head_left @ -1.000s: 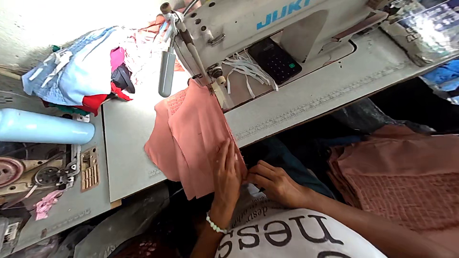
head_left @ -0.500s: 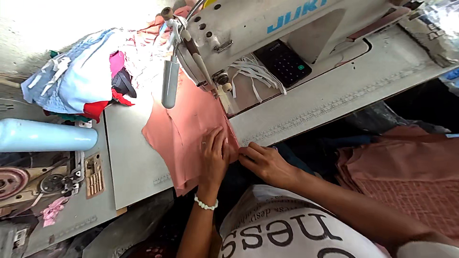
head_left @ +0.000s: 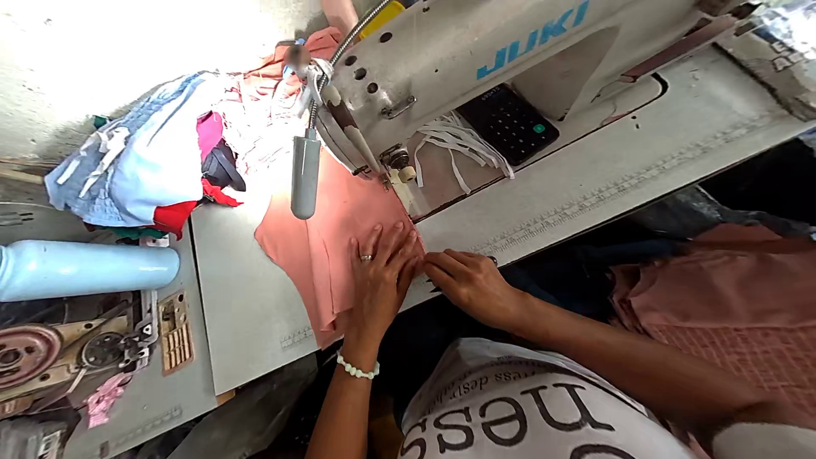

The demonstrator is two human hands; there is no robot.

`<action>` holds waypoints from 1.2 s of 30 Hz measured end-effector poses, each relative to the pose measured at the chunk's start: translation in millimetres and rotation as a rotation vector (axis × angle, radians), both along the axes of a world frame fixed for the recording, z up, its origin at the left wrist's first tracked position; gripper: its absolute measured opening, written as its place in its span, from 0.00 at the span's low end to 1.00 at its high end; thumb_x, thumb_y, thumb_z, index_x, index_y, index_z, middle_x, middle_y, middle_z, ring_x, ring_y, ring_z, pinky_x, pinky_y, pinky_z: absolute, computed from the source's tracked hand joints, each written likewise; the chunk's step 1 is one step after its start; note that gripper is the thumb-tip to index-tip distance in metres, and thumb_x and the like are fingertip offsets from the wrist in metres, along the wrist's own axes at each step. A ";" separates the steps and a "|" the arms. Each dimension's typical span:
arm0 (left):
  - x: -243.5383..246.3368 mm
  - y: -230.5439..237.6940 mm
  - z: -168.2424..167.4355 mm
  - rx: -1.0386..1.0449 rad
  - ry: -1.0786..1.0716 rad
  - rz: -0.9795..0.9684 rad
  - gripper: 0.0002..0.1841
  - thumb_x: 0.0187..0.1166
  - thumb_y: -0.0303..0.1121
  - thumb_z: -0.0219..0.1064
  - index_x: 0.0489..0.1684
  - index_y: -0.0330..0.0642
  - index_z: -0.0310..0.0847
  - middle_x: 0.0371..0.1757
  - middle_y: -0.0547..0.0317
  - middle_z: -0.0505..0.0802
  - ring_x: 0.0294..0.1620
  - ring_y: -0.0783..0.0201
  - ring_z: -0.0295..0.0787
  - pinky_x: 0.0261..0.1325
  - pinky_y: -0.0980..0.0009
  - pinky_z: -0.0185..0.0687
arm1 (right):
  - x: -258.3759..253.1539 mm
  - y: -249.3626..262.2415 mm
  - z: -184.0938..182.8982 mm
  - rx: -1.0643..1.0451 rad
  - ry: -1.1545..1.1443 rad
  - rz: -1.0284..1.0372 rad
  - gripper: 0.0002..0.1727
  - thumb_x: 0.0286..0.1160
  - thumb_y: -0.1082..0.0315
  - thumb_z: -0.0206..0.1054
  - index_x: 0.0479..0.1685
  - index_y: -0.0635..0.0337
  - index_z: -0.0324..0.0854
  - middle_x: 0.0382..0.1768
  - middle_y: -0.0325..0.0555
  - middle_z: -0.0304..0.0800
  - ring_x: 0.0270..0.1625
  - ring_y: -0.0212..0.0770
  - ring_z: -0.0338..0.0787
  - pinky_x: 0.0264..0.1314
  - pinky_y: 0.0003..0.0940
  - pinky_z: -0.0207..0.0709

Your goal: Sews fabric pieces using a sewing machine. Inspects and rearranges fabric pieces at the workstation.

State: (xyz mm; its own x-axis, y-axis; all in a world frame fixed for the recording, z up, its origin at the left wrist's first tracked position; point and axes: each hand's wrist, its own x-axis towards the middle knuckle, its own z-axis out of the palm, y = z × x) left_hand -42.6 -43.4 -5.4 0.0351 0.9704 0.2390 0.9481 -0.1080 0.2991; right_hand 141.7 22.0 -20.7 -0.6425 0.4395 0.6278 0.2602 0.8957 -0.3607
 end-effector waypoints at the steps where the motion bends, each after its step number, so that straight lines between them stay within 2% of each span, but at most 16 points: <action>1: -3.5 4.7 -0.2 0.007 0.019 -0.004 0.20 0.88 0.47 0.56 0.70 0.58 0.88 0.78 0.60 0.85 0.84 0.43 0.73 0.82 0.25 0.49 | -3.5 4.2 0.4 0.000 -0.004 0.003 0.08 0.77 0.79 0.61 0.38 0.67 0.87 0.39 0.54 0.94 0.32 0.49 0.93 0.29 0.36 0.84; 4: -14.4 18.1 0.4 0.010 0.056 -0.015 0.20 0.89 0.48 0.56 0.71 0.59 0.87 0.80 0.59 0.84 0.84 0.44 0.73 0.81 0.25 0.49 | -13.0 15.5 0.7 -0.009 -0.014 0.004 0.07 0.75 0.80 0.62 0.38 0.68 0.87 0.39 0.55 0.94 0.33 0.49 0.93 0.29 0.37 0.85; 6: -21.8 27.1 0.4 0.011 0.044 -0.021 0.20 0.88 0.48 0.57 0.70 0.59 0.88 0.80 0.55 0.83 0.85 0.42 0.71 0.82 0.24 0.49 | -19.7 22.6 0.9 -0.005 -0.022 -0.002 0.07 0.75 0.80 0.63 0.37 0.68 0.87 0.39 0.55 0.93 0.32 0.49 0.93 0.29 0.37 0.85; 9: -30.9 40.5 1.5 0.028 0.030 -0.008 0.20 0.85 0.47 0.60 0.71 0.56 0.88 0.80 0.54 0.83 0.85 0.44 0.72 0.82 0.30 0.55 | -30.1 33.8 2.6 0.002 -0.034 -0.018 0.06 0.73 0.80 0.65 0.36 0.68 0.88 0.38 0.55 0.93 0.32 0.49 0.94 0.29 0.37 0.85; 11: -34.8 49.7 3.5 0.037 -0.006 0.029 0.25 0.81 0.44 0.65 0.74 0.46 0.83 0.79 0.53 0.84 0.84 0.44 0.73 0.83 0.33 0.57 | -37.1 41.8 4.5 -0.002 -0.040 -0.021 0.06 0.72 0.79 0.66 0.35 0.69 0.89 0.37 0.56 0.92 0.33 0.50 0.94 0.29 0.38 0.86; 13: -37.2 59.5 7.8 0.009 -0.080 0.079 0.31 0.74 0.39 0.73 0.77 0.36 0.78 0.78 0.44 0.84 0.83 0.40 0.73 0.84 0.31 0.53 | -42.4 49.1 7.1 -0.015 -0.066 -0.018 0.05 0.71 0.80 0.67 0.36 0.69 0.90 0.38 0.56 0.92 0.33 0.51 0.94 0.29 0.39 0.86; 15: -41.9 68.7 7.7 0.032 -0.114 0.068 0.27 0.71 0.34 0.75 0.71 0.33 0.81 0.76 0.42 0.85 0.81 0.36 0.74 0.81 0.30 0.56 | -46.8 56.0 9.8 -0.023 -0.093 -0.009 0.05 0.71 0.80 0.68 0.38 0.69 0.90 0.38 0.56 0.91 0.32 0.51 0.93 0.28 0.40 0.85; 17: -50.6 78.3 3.4 0.096 -0.095 0.019 0.21 0.71 0.34 0.73 0.60 0.32 0.88 0.72 0.43 0.88 0.79 0.36 0.78 0.77 0.33 0.64 | -52.3 63.3 11.1 -0.021 -0.088 -0.008 0.05 0.71 0.81 0.68 0.37 0.70 0.89 0.37 0.57 0.91 0.31 0.52 0.92 0.27 0.41 0.84; 20: -63.2 90.7 3.7 0.106 -0.082 -0.024 0.18 0.73 0.34 0.71 0.56 0.31 0.90 0.63 0.40 0.92 0.73 0.35 0.82 0.73 0.35 0.69 | -58.0 72.2 14.1 -0.022 -0.110 -0.014 0.05 0.68 0.83 0.68 0.37 0.70 0.89 0.39 0.58 0.91 0.32 0.53 0.92 0.27 0.42 0.84; 22: -67.7 96.5 5.6 0.095 -0.052 -0.018 0.19 0.77 0.39 0.69 0.55 0.33 0.89 0.59 0.42 0.93 0.71 0.36 0.82 0.73 0.38 0.70 | -60.1 76.5 14.4 -0.018 -0.131 -0.022 0.05 0.67 0.84 0.69 0.37 0.70 0.89 0.43 0.59 0.92 0.32 0.53 0.93 0.28 0.42 0.85; 27: -70.0 100.3 9.7 0.048 -0.029 -0.012 0.20 0.80 0.41 0.65 0.62 0.37 0.88 0.66 0.43 0.90 0.77 0.38 0.77 0.78 0.38 0.64 | -61.5 78.8 11.2 0.011 -0.145 -0.047 0.07 0.67 0.83 0.69 0.40 0.70 0.90 0.48 0.59 0.92 0.33 0.53 0.93 0.27 0.42 0.85; 30: -76.7 105.1 5.1 0.038 0.000 -0.009 0.20 0.83 0.43 0.63 0.62 0.40 0.88 0.68 0.42 0.89 0.77 0.38 0.77 0.78 0.37 0.63 | -61.3 82.0 9.5 -0.044 -0.170 -0.040 0.10 0.67 0.83 0.70 0.45 0.69 0.91 0.54 0.58 0.93 0.38 0.55 0.94 0.33 0.45 0.87; 33: -79.3 110.3 9.4 -0.008 0.014 0.023 0.18 0.84 0.43 0.63 0.53 0.37 0.91 0.65 0.38 0.89 0.75 0.35 0.77 0.77 0.32 0.62 | -42.9 91.1 18.0 -0.139 -0.111 -0.094 0.11 0.71 0.78 0.71 0.51 0.66 0.92 0.56 0.58 0.92 0.49 0.59 0.94 0.38 0.51 0.88; 36: -77.6 112.1 12.6 -0.008 -0.004 0.036 0.19 0.85 0.43 0.63 0.47 0.34 0.91 0.62 0.36 0.90 0.73 0.32 0.78 0.75 0.30 0.61 | 16.6 110.9 38.2 -0.126 0.000 -0.367 0.15 0.85 0.68 0.62 0.62 0.64 0.89 0.67 0.59 0.89 0.64 0.61 0.90 0.58 0.56 0.85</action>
